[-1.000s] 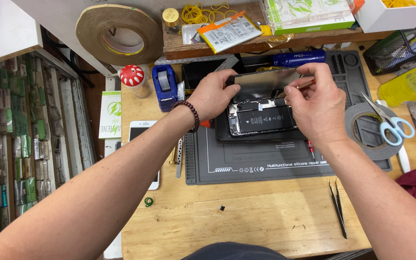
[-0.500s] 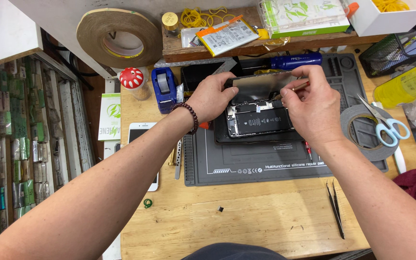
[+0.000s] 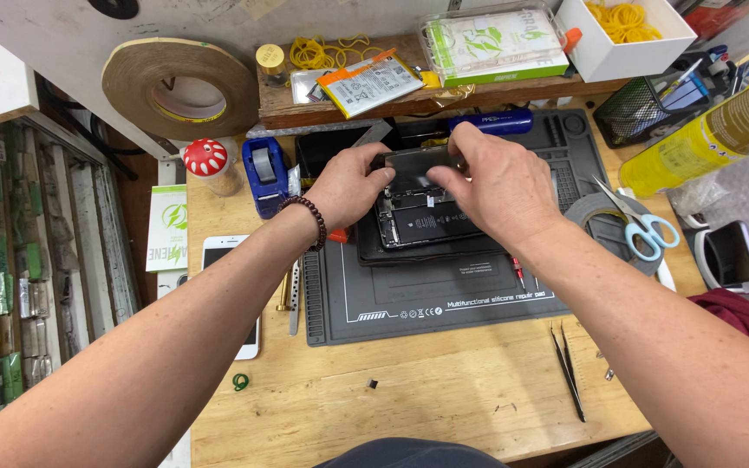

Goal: The person repairs a smartphone at a workbench. They pry along the edge of the phone with a tool, use a yellow pry tool to open the back cover, lift the display assembly open, and use a screwdriver to work on the internal components while holding the phone steady.

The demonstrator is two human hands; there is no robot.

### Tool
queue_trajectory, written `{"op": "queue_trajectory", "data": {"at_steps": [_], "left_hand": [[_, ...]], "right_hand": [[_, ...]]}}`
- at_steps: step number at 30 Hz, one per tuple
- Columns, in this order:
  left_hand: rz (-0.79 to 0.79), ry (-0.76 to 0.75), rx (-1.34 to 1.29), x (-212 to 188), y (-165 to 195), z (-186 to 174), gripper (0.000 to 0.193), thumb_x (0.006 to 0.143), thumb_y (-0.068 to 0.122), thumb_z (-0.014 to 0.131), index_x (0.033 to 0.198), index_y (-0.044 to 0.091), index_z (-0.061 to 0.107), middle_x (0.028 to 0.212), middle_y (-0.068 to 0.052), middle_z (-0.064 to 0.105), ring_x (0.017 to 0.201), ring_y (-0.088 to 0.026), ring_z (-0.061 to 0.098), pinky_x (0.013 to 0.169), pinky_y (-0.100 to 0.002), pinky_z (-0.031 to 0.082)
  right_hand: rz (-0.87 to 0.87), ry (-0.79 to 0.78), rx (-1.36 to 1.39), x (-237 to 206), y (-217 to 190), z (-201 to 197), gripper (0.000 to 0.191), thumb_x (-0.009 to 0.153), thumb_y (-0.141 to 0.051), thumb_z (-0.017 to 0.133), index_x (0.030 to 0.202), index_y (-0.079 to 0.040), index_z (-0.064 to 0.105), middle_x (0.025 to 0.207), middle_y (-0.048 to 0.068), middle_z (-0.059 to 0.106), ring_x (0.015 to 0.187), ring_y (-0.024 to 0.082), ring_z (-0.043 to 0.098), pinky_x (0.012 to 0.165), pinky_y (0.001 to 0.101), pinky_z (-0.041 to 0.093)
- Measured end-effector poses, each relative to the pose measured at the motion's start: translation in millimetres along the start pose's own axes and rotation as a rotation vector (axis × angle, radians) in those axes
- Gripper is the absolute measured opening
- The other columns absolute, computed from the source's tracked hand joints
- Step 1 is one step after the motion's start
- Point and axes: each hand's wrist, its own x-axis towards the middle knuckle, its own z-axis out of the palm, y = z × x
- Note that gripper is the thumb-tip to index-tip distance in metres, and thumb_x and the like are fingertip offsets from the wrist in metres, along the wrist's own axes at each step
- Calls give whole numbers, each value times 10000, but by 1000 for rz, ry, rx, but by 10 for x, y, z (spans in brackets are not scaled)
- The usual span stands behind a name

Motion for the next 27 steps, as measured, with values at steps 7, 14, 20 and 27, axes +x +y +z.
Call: {"op": "queue_trajectory", "data": {"at_steps": [7, 14, 20, 27], "left_hand": [[-9, 17, 17, -30, 43, 14, 317, 956, 205, 634, 1233, 53, 652, 949, -126, 764, 872, -227, 728, 824, -355, 550], [-51, 5, -5, -56, 73, -4, 324, 960, 205, 623, 1245, 54, 645, 944, -139, 765, 862, -237, 729, 816, -356, 551], [11, 19, 7, -67, 44, -10, 298, 956, 200, 634, 1203, 37, 669, 976, -130, 773, 897, -234, 733, 839, -353, 549], [-1, 15, 24, -52, 50, -30, 312, 957, 207, 632, 1224, 47, 653, 988, -133, 766, 921, -243, 734, 850, -356, 549]], "right_hand": [[-1, -40, 234, 103, 127, -115, 172, 872, -97, 708, 1011, -35, 627, 921, 136, 741, 875, 317, 736, 751, 437, 572], [42, -108, 166, 105, 94, -196, 222, 861, -138, 754, 1016, -29, 640, 929, 157, 740, 897, 341, 718, 774, 440, 556], [33, -96, 168, 68, 27, -219, 161, 905, -109, 701, 1047, -54, 649, 933, 173, 739, 902, 370, 709, 771, 463, 545], [-14, -83, 157, 81, 8, -195, 153, 915, -119, 700, 1031, -43, 633, 914, 170, 730, 866, 384, 697, 742, 473, 537]]}}
